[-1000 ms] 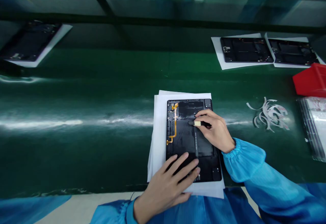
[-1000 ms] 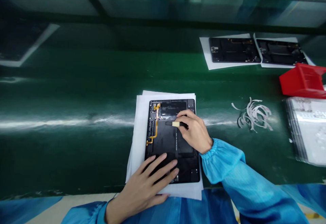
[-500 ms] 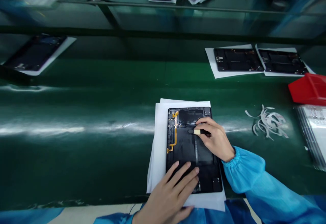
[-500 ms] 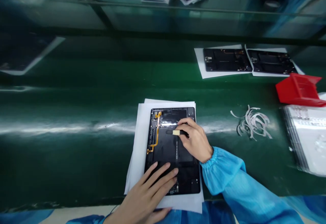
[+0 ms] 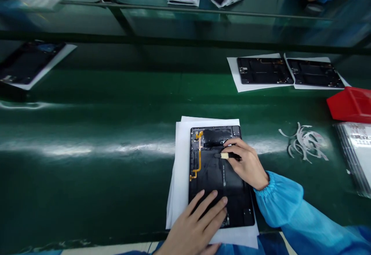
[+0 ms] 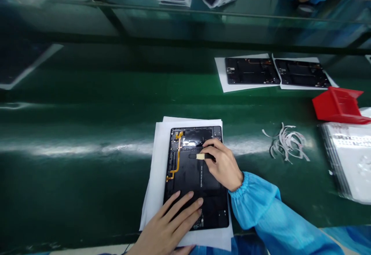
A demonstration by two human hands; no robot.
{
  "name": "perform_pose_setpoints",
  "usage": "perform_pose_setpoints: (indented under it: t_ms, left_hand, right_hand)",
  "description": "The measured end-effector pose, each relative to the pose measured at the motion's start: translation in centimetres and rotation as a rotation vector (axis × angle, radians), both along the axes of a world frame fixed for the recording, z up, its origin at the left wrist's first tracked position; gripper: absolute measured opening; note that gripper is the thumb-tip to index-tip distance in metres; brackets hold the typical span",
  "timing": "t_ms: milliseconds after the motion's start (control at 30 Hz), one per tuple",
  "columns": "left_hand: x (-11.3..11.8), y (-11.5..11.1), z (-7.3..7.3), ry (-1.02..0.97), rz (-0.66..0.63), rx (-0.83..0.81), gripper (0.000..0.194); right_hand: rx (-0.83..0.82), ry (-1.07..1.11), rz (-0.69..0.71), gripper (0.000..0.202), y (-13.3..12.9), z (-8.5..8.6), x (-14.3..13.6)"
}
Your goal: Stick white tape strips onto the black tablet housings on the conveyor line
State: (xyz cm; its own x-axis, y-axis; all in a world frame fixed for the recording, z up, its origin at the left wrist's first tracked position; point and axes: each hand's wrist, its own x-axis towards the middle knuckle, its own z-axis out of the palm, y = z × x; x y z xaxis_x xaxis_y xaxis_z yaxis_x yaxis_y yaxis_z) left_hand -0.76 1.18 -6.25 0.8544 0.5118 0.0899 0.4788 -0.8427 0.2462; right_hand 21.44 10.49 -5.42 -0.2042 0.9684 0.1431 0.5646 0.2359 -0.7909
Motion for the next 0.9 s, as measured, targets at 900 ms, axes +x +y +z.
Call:
perform_pose_setpoints:
  t_ms: [900]
  left_hand:
    - [1.9, 7.4, 1.1, 0.031, 0.07, -0.017, 0.083]
  right_hand:
    - [-0.078, 0.366, -0.411, 0.01, 0.1, 0.3, 0.0]
